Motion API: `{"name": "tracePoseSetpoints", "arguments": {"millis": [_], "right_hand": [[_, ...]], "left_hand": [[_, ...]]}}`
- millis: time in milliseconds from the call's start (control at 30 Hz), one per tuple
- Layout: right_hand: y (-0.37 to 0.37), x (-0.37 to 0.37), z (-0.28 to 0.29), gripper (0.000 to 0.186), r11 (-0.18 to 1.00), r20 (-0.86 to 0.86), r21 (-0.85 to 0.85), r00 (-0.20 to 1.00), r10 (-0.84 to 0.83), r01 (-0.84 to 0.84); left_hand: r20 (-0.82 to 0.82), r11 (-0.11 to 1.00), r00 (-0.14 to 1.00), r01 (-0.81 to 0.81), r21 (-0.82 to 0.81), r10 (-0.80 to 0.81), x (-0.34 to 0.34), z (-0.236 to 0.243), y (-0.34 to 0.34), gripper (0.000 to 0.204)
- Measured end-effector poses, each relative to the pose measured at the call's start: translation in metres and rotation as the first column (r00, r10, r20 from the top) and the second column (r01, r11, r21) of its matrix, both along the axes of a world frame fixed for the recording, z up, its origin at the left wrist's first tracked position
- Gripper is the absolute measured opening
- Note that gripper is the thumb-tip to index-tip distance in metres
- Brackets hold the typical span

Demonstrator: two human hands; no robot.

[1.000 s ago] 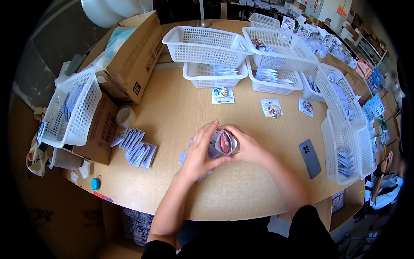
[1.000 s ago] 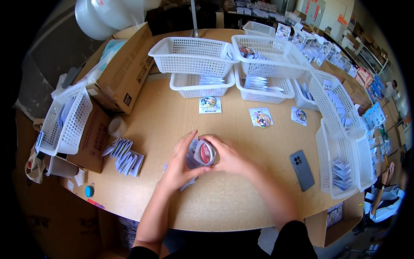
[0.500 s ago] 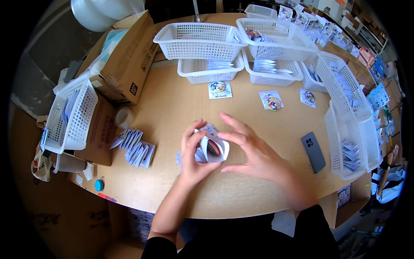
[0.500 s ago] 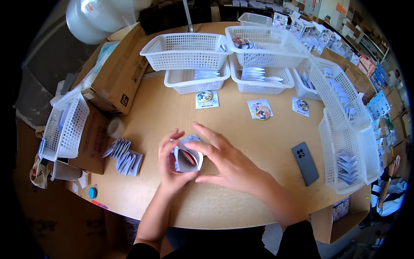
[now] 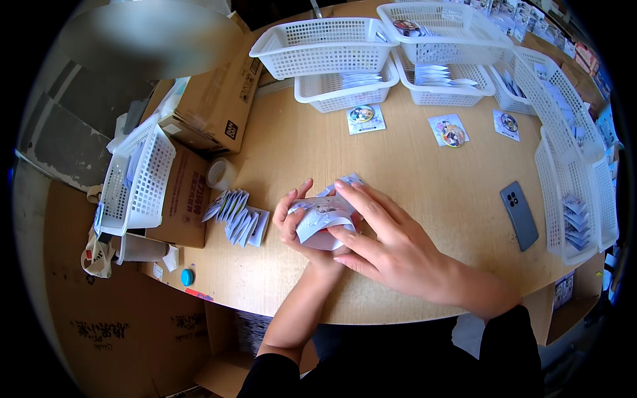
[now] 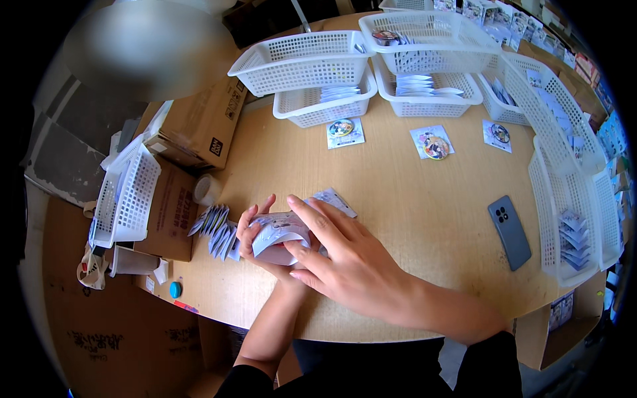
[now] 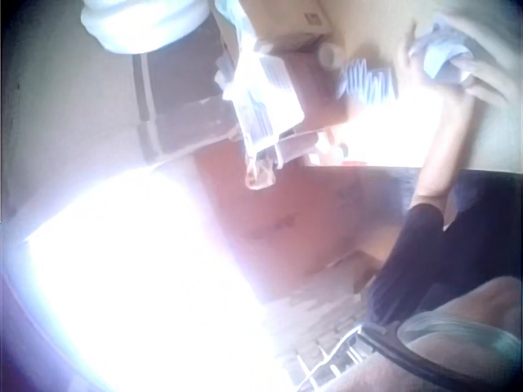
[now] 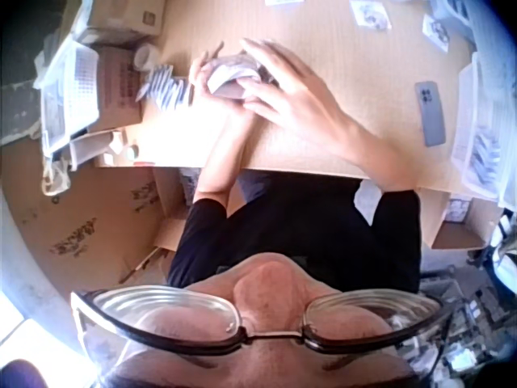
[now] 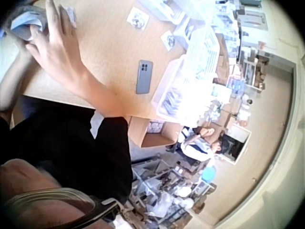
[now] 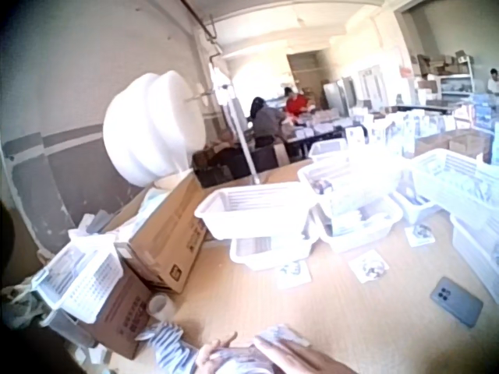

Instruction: The person repeatedly picks up small, sealed packets from a table and places them into white plastic baskets. The person handles the packets one by one, occasionally stacking them on the table before transferring them to the baskets. The task involves continuous sorting and organizing of these small items.

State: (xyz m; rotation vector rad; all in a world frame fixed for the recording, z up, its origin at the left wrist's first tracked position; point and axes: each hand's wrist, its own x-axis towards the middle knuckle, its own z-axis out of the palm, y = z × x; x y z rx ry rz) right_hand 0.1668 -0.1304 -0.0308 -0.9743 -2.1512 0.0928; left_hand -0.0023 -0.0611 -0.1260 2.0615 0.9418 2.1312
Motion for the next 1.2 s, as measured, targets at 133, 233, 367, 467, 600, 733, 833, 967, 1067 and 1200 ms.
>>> {"name": "tracePoseSetpoints", "arguments": {"millis": [133,233,367,467,600,733,833,967,1067,1200], "right_hand": [[0.005,0.004,-0.004,0.035,0.999,-0.081,-0.028,0.996,0.042,-0.045],[0.004,0.005,-0.006,0.037,0.990,-0.174,-0.117,0.983,0.055,-0.076],[0.001,0.001,-0.010,0.037,0.975,-0.238,-0.202,0.970,0.043,-0.092],[-0.001,-0.001,-0.010,0.037,0.977,-0.253,-0.189,0.966,0.045,-0.095],[-0.002,-0.003,-0.011,0.039,0.991,-0.224,-0.091,0.972,0.071,-0.093],[-0.006,-0.004,-0.013,0.045,0.998,-0.211,-0.002,0.976,0.057,-0.059],[0.001,-0.004,-0.020,0.055,0.994,-0.203,0.106,0.979,0.033,-0.012],[0.005,0.024,-0.023,0.054,0.957,-0.065,0.286,0.997,-0.037,0.054],[0.013,0.052,-0.006,0.049,0.963,-0.126,0.164,0.973,-0.193,0.213],[-0.025,0.122,0.013,0.034,0.896,-0.201,0.149,0.900,-0.386,0.418]], "left_hand": [[0.008,0.994,1.000,0.027,-0.102,-0.026,0.001,-0.002,-0.007,0.107],[-0.003,0.983,0.999,0.039,-0.178,-0.040,0.001,-0.005,-0.008,0.115],[0.015,0.973,0.999,0.052,-0.225,-0.050,0.001,-0.002,-0.011,0.118],[0.023,0.972,0.998,0.063,-0.228,-0.059,0.001,-0.003,-0.013,0.119],[0.059,0.972,0.993,0.110,-0.206,-0.100,-0.003,-0.006,-0.015,0.121],[0.112,0.973,0.986,0.140,-0.183,-0.121,0.002,-0.010,-0.011,0.120],[0.112,0.958,0.985,0.158,-0.240,-0.134,-0.001,-0.014,-0.014,0.120],[-0.008,0.898,0.956,0.272,-0.346,-0.292,0.011,-0.016,-0.014,0.126],[-0.291,0.915,0.919,0.147,-0.376,-0.267,0.009,0.006,-0.021,0.111],[-0.726,0.918,0.686,-0.253,-0.305,-0.053,0.002,0.007,-0.006,0.082]]}}
